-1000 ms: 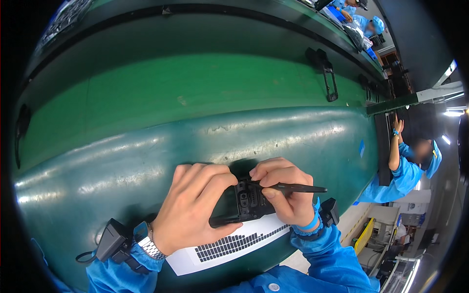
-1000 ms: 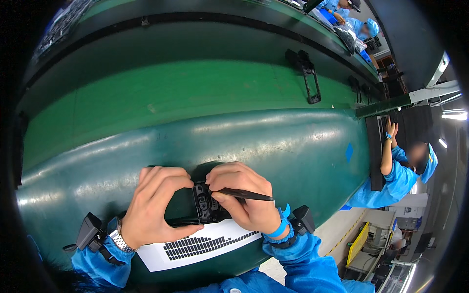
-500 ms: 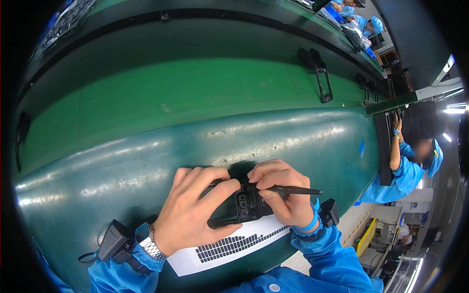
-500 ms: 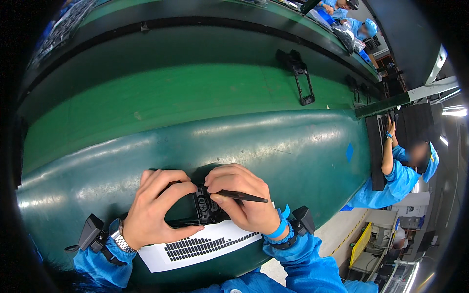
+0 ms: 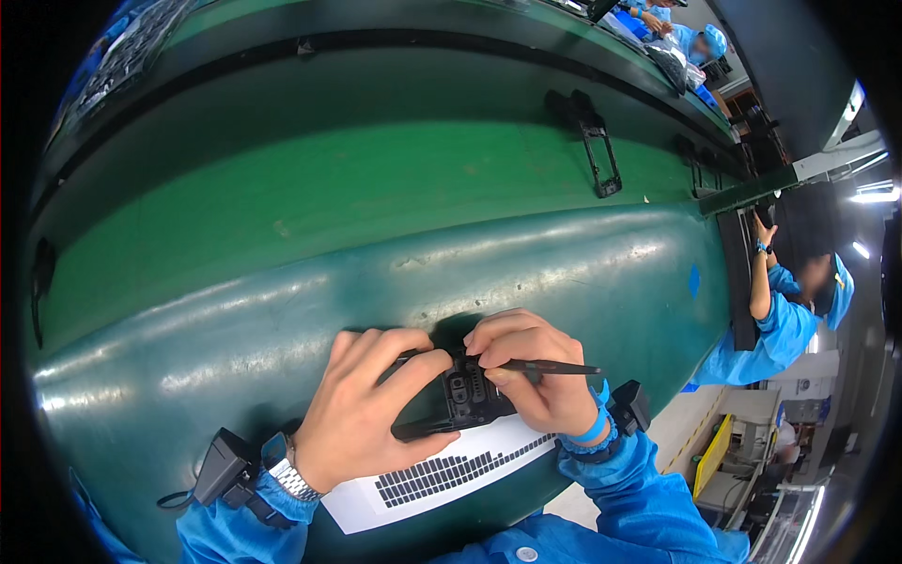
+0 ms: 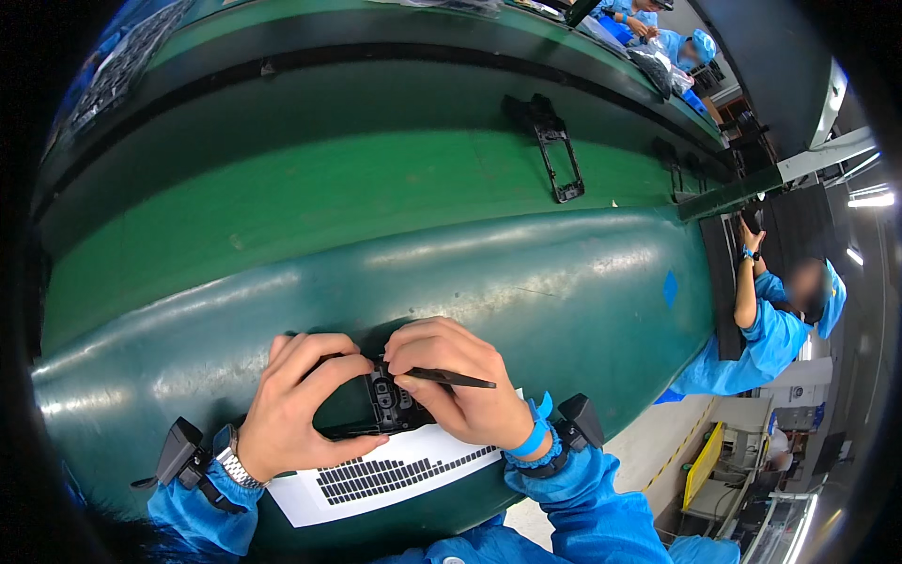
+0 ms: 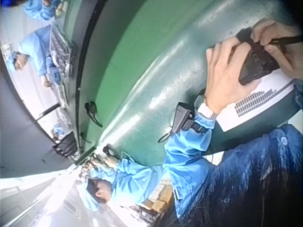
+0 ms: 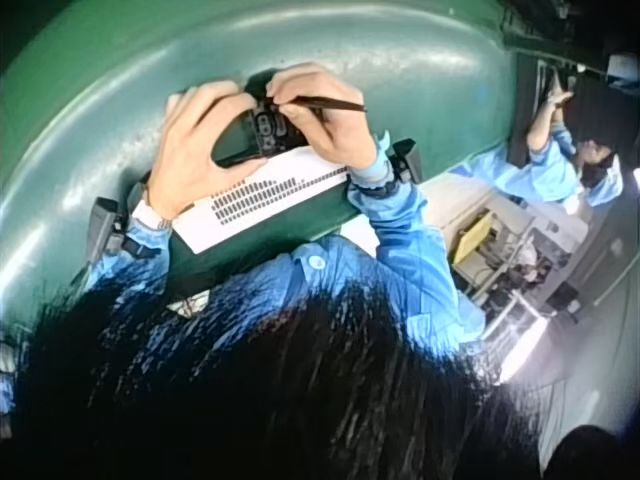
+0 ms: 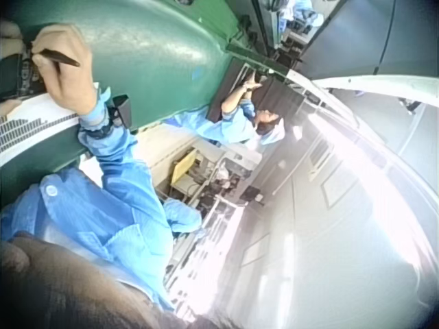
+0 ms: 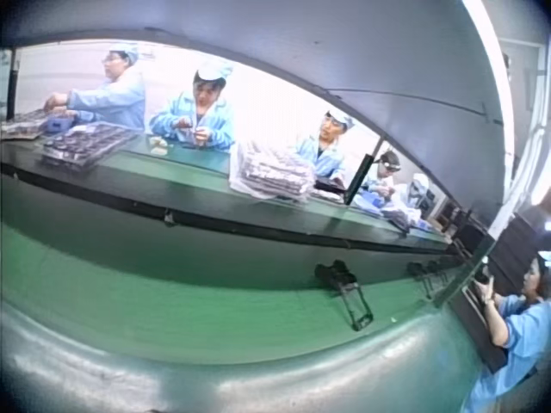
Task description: Assembling small electronic housing parts using tweezers at a production workstation.
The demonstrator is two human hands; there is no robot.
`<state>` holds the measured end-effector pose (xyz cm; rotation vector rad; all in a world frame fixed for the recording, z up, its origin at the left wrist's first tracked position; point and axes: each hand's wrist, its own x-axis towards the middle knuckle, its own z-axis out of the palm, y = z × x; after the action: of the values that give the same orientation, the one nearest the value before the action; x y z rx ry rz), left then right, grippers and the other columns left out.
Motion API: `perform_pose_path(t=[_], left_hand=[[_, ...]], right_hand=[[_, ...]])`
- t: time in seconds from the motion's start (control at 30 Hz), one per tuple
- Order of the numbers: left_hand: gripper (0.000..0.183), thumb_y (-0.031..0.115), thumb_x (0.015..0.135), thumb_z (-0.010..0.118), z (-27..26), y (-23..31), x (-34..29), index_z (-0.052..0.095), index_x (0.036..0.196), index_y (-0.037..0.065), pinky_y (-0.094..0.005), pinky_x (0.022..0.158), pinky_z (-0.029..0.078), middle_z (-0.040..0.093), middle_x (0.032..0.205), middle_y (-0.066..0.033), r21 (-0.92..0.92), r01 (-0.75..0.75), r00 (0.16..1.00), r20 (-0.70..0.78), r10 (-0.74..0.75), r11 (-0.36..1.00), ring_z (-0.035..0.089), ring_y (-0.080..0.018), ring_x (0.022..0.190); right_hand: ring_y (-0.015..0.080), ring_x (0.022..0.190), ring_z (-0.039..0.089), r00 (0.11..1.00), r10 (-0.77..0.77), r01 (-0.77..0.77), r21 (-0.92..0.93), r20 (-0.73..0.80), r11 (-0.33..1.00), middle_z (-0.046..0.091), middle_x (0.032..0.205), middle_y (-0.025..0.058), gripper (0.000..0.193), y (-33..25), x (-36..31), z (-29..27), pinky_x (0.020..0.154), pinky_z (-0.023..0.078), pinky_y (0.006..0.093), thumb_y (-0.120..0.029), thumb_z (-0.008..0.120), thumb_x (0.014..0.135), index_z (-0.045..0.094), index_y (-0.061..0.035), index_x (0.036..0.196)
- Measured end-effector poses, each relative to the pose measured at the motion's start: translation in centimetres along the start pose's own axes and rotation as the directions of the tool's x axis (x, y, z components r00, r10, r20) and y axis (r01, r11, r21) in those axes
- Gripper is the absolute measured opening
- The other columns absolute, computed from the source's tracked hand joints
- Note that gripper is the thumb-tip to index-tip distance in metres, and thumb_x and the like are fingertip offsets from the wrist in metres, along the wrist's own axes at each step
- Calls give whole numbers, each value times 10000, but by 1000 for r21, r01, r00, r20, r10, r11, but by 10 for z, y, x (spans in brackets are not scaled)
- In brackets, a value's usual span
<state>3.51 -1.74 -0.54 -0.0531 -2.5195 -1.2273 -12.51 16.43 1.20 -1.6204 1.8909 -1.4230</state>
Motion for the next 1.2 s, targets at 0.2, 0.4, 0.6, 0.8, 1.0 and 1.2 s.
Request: perform_pose_path(t=[0.2, 0.4, 0.6, 0.8, 1.0, 1.2], left_hand=[[639, 310, 616, 956, -1, 1, 1, 702, 1155, 80, -414, 905, 423, 628, 1170, -104, 7, 1, 1000, 11, -1, 1000, 622, -299, 1014], [622, 288, 642, 934, -3, 3, 2, 692, 1180, 91, -412, 919, 421, 610, 1184, -73, 5, 4, 999, 31, -4, 1000, 607, -277, 1019], [645, 287, 637, 940, -3, 2, 2, 683, 1194, 90, -412, 918, 423, 622, 1191, -85, 1, -3, 999, 36, 3, 1000, 613, -284, 1035], [723, 296, 626, 947, -2, 0, 2, 640, 1244, 78, -413, 900, 425, 633, 1214, -114, -11, -9, 1000, 17, 9, 1000, 623, -301, 1053], [678, 301, 629, 946, -3, 3, 3, 678, 1214, 89, -414, 893, 423, 629, 1187, -94, 8, -8, 999, 32, 7, 1000, 621, -288, 1044], [665, 331, 590, 975, -2, 5, 4, 712, 1153, 96, -404, 880, 417, 656, 1152, -83, 42, -11, 1000, 15, 11, 999, 633, -279, 1040]], right_hand=[[327, 978, 692, 998, 52, -51, 42, -23, 998, 709, 1042, 141, 164, 0, -2, 2, 891, 552, 417, 12, 741, 874, 665, -25, 1014], [331, 980, 693, 999, 47, -46, 41, -24, 998, 709, 1049, 140, 181, 0, -2, 1, 890, 552, 424, 8, 741, 875, 666, -28, 1035], [327, 986, 698, 999, 53, -52, 45, -15, 998, 709, 1054, 140, 186, 0, -3, 0, 886, 557, 420, -7, 751, 882, 668, -25, 1048], [317, 992, 702, 997, 63, -59, 79, -47, 995, 708, 1039, 145, 190, 1, -5, -1, 882, 566, 411, -14, 745, 908, 660, -9, 1078], [292, 1019, 691, 977, 107, -67, 210, -185, 975, 695, 1056, 178, 153, 5, -11, -2, 922, 549, 397, -22, 689, 967, 634, 15, 1105], [241, 1080, 641, 944, 154, -43, 354, -291, 934, 656, 1125, 176, 187, 11, -15, -3, 992, 502, 385, -28, 617, 1023, 565, 24, 1196]])
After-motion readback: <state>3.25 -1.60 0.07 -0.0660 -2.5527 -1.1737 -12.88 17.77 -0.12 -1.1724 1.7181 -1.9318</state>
